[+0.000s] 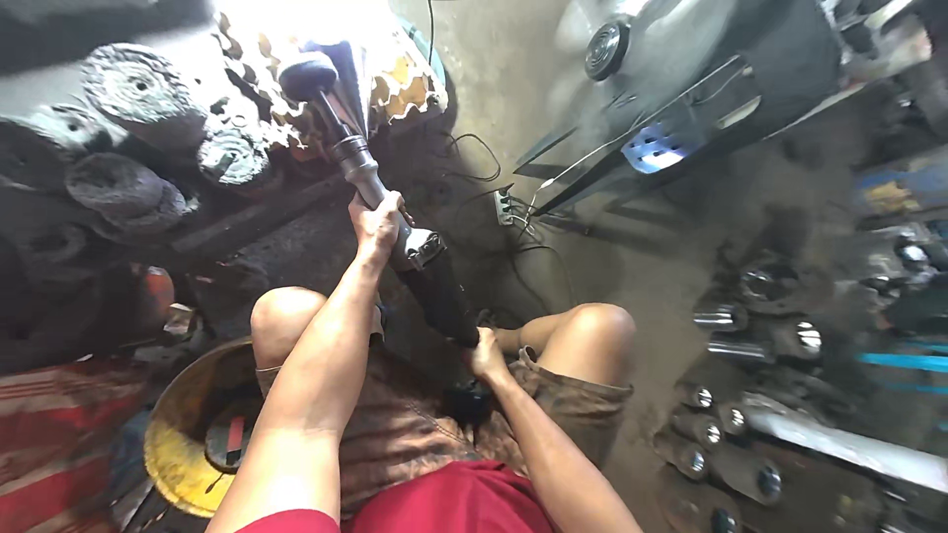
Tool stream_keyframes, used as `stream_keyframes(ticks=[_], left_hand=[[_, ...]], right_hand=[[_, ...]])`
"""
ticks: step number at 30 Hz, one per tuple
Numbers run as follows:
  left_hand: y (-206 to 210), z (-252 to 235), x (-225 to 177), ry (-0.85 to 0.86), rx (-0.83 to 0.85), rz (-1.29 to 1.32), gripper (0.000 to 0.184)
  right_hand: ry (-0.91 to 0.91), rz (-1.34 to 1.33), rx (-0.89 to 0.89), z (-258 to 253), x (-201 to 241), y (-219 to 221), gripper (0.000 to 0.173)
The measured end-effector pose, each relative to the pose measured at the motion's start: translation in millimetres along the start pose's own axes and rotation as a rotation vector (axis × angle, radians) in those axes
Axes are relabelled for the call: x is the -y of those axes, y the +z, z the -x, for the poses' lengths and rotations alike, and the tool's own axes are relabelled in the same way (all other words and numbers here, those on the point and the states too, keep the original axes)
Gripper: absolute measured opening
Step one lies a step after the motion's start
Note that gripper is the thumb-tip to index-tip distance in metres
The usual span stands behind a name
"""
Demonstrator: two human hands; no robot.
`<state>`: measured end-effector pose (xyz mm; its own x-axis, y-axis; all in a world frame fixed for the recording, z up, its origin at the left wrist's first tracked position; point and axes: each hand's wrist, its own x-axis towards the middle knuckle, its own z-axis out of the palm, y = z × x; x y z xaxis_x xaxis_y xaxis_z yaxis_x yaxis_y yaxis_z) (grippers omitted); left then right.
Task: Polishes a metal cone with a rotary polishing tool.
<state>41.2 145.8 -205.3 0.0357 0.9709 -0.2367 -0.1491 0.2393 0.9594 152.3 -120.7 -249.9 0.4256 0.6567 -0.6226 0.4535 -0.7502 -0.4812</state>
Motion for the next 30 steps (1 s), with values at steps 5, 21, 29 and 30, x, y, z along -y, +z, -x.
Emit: stream_keyframes(ticks=[5,21,29,30], left_hand=[[12.5,-0.3,-1.3,0.007,0.025,-0.124,0.024],[37.4,-6.4,3.9,-0.112,0.032,-0.345,0.044],[10.6,2.2,1.2,-0.014,0.006,-0.124,0.027],[8.0,3.5,0.2,-0.013,0.001,-0.087,0.024]], right_hand=[[0.035,-0.076,0.011,5.9,-0.5,-2.0,0.039],[0.094,-0.347,0.075,2.0,-13.2,0.6,0.038],[0.033,-0.052,0.019,5.9,-0.3,-4.6,0.036],[0.029,-0.026,0.020,5.5,0.5,-5.3,0.035]])
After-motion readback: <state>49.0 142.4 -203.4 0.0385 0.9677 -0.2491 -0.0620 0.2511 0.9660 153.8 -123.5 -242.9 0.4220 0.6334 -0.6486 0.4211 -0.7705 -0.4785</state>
